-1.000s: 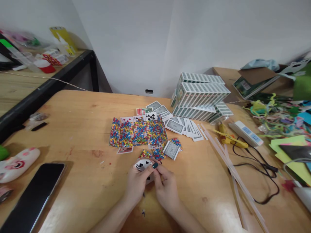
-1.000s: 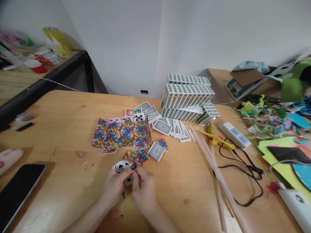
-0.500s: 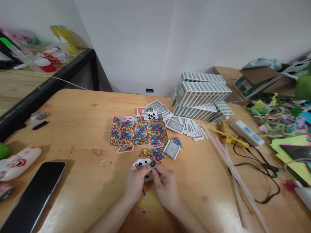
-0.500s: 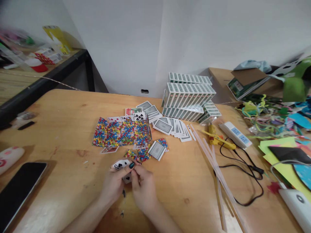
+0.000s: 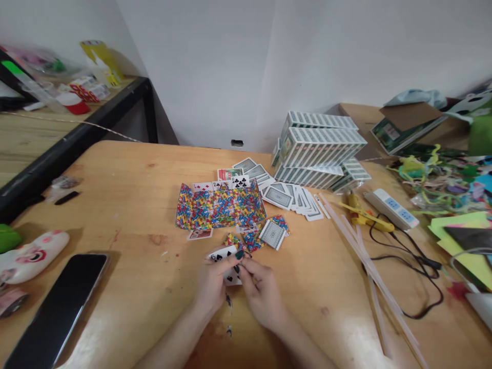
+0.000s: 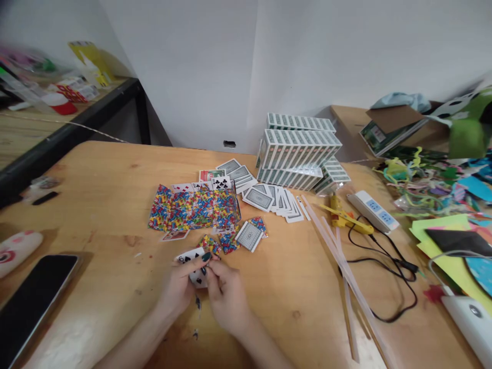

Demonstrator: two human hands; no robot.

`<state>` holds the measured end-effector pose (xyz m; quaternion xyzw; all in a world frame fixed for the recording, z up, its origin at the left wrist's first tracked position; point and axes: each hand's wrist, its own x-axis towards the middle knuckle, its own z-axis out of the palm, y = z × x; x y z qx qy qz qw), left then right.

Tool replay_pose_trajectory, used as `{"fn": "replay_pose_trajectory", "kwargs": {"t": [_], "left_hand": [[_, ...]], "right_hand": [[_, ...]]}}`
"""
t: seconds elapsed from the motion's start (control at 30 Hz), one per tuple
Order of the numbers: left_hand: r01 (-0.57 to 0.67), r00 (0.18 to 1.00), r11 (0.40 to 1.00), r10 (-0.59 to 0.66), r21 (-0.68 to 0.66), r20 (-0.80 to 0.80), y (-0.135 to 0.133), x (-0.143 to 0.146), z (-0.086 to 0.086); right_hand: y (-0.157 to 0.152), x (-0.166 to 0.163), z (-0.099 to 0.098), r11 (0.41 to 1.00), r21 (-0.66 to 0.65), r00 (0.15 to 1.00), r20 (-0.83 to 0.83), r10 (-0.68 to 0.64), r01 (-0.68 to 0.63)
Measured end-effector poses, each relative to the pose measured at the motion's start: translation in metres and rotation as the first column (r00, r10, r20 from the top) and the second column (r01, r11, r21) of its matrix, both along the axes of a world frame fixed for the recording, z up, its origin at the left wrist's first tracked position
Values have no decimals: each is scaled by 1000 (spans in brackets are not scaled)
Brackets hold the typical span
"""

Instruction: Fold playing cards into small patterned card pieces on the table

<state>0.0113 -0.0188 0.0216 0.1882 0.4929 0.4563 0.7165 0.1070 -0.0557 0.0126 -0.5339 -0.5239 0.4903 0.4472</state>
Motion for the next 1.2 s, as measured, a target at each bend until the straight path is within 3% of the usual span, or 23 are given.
{"fn": "replay_pose_trajectory", "kwargs": {"t": [0.13,0.27,0.4,0.6,0.8,1.2], "left_hand": [[51,979,997,-40,52,-198,2,-5,-3],[257,888,939,-136,229,-439,6,-13,-1],[309,825,882,-64,354,-562,4,-15,5],[422,730,792,-8,441,-684,-2,-14,4],[521,675,729,-33,444,-737,-3,-11,-4],[514,617,751,14,416,-787,-1,-12,-3]], "right_hand": [[3,9,2,994,-110,991,-137,6,-21],[7,21,3,986,-164,990,-127,-63,41],[9,26,3,987,-144,991,-101,-86,71],[8,21,2,990,-127,994,-80,-68,58],[9,19,2,974,-224,989,-131,-73,42],[10,24,-5,966,-260,971,-231,-53,-9]]}}
